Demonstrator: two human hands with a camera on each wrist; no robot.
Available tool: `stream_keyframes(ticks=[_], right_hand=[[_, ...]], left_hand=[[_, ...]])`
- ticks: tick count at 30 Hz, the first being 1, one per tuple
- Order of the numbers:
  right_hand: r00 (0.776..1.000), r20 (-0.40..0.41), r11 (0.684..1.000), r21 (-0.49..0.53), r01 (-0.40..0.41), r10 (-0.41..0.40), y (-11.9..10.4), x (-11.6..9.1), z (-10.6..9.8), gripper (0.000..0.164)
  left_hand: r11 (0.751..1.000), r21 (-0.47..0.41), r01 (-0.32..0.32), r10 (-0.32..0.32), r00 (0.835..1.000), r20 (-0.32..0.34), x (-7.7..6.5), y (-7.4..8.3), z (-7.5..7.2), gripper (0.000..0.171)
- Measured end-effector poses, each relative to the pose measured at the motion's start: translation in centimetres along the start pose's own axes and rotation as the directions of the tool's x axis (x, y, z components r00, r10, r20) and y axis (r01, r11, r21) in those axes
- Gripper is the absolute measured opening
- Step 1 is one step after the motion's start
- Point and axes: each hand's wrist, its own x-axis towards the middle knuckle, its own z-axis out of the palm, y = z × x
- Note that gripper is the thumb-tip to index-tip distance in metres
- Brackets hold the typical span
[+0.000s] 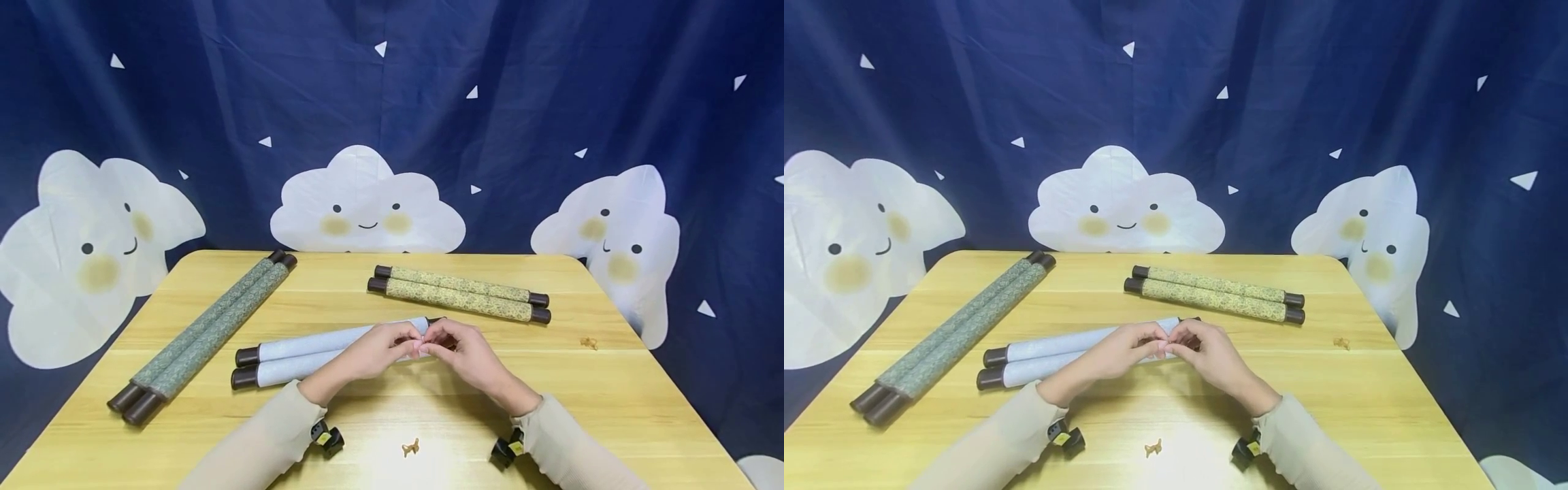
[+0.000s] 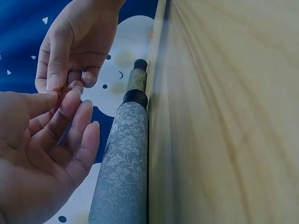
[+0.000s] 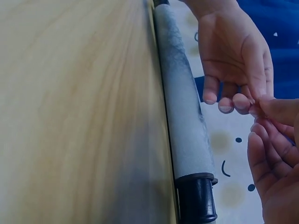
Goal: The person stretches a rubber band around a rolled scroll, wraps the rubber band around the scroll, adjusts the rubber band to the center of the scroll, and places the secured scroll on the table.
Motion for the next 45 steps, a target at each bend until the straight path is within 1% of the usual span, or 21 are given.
stream_keyframes(ticks=[5,10,12,14,19,23,27,30,34,39,42,45], right_hand=[[0.998,-0.035,0.999,0.01,-0.042,0.042,0.0,0.0,-0.5,0.011],[0.995,-0.083,0.999,0.01,-0.047,0.047,0.1,0.2,-1.1,0.011],[0.995,-0.086,0.999,0.019,-0.048,0.05,0.2,0.2,-1.3,0.011],[0.996,-0.069,0.999,0.027,-0.046,0.048,0.2,0.2,-1.3,0.012],[0.999,0.039,0.999,0.022,-0.037,0.037,0.1,0.2,-1.1,0.01],[0.993,0.105,0.999,-0.013,-0.048,0.049,0.0,0.1,-0.7,0.013],[0.986,0.151,0.996,-0.072,-0.055,0.066,0.0,0.0,-0.3,0.017],[0.984,0.167,0.994,-0.098,-0.045,0.061,0.0,-0.1,-0.2,0.016],[0.982,0.183,0.996,-0.077,-0.035,0.049,-0.1,-0.2,0.0,0.016],[0.983,0.179,0.998,-0.061,-0.023,0.034,0.0,-0.3,0.1,0.009],[0.985,0.172,0.998,-0.062,-0.016,0.027,0.0,-0.4,0.0,0.007],[0.985,0.169,0.998,-0.064,-0.012,0.022,-0.1,-0.3,-0.4,0.005]], left_hand=[[1.0,0.007,0.004,-0.004,1.0,-0.009,0.0,0.0,-0.2,0.013],[0.999,0.034,-0.02,0.02,1.0,-0.013,0.1,-0.5,-0.8,0.018],[0.999,0.036,-0.022,0.022,1.0,-0.018,0.0,-0.6,-1.0,0.019],[0.999,0.036,-0.02,0.02,1.0,-0.02,-0.2,-0.6,-1.0,0.019],[0.999,0.039,-0.023,0.024,1.0,-0.016,-0.7,-0.5,-0.6,0.013],[0.997,0.075,-0.024,0.026,0.999,-0.031,-1.0,-0.4,-0.1,0.007],[0.996,0.09,-0.026,0.03,0.999,-0.04,-1.3,-0.3,0.1,0.007],[0.997,0.071,-0.038,0.04,0.999,-0.032,-1.5,-0.2,0.2,0.008],[0.999,0.012,-0.043,0.043,0.999,-0.024,-1.8,-0.1,0.4,0.003],[0.998,-0.053,-0.03,0.029,0.999,-0.024,-1.8,-0.3,0.5,0.007],[0.997,-0.074,-0.016,0.013,0.999,-0.041,-1.7,-0.6,0.5,0.007],[0.998,-0.069,0.002,-0.006,0.998,-0.065,-1.6,-0.8,0.2,0.007]])
